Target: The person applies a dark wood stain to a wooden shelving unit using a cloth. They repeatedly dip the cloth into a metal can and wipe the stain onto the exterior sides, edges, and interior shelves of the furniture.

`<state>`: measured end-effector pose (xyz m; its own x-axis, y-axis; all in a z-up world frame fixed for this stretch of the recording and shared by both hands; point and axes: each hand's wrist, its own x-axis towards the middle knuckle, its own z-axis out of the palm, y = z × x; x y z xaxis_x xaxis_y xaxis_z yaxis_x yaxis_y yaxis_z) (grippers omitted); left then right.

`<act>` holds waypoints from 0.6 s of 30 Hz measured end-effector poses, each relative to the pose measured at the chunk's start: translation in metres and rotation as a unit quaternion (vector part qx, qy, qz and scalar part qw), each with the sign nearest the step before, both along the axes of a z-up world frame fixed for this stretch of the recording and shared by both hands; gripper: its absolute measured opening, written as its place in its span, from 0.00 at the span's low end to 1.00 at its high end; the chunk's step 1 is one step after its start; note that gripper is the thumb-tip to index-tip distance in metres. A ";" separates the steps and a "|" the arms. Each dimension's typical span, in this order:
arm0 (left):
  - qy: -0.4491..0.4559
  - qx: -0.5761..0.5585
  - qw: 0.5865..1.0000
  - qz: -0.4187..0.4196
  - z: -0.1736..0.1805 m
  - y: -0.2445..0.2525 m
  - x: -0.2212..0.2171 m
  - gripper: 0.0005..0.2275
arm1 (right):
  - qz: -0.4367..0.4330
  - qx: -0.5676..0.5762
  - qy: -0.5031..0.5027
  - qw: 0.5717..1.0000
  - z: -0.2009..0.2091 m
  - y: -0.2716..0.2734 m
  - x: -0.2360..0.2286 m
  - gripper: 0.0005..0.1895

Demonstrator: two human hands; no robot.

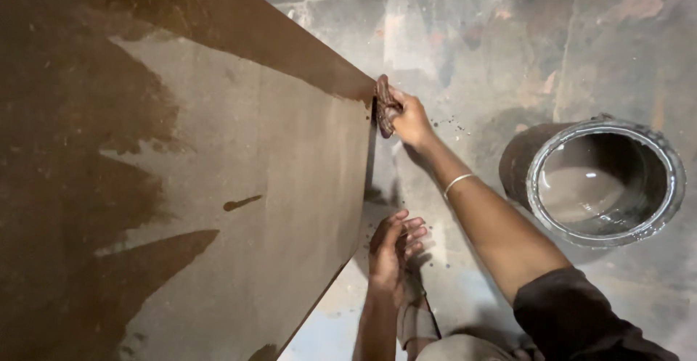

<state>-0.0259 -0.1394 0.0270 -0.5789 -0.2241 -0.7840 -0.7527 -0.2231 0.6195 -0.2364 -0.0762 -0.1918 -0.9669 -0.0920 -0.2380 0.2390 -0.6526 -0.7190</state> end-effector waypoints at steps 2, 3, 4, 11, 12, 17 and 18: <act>-0.008 -0.011 1.000 -0.001 0.003 0.003 0.001 0.19 | 0.008 0.207 0.055 0.977 0.016 0.007 0.005 0.22; -0.010 -0.016 1.000 -0.001 0.004 0.005 -0.001 0.19 | 0.020 0.138 0.014 0.990 0.026 0.013 0.005 0.19; -0.001 -0.013 1.000 -0.004 0.007 0.005 0.002 0.19 | 0.037 0.068 -0.032 0.997 0.035 0.018 0.010 0.16; -0.005 -0.038 0.996 0.077 -0.005 0.002 0.014 0.15 | -0.062 0.236 0.125 0.962 0.095 0.022 0.021 0.32; 0.003 -0.045 0.993 0.113 -0.008 -0.001 0.024 0.14 | -0.028 0.239 0.084 0.967 0.106 0.012 0.042 0.35; 0.056 -0.182 0.935 0.298 -0.018 -0.025 0.073 0.13 | 0.273 0.352 -0.070 0.893 0.165 -0.020 0.180 0.44; 0.060 -0.182 0.919 0.345 -0.020 -0.033 0.083 0.12 | 0.194 0.146 -0.177 0.954 0.171 -0.026 0.196 0.40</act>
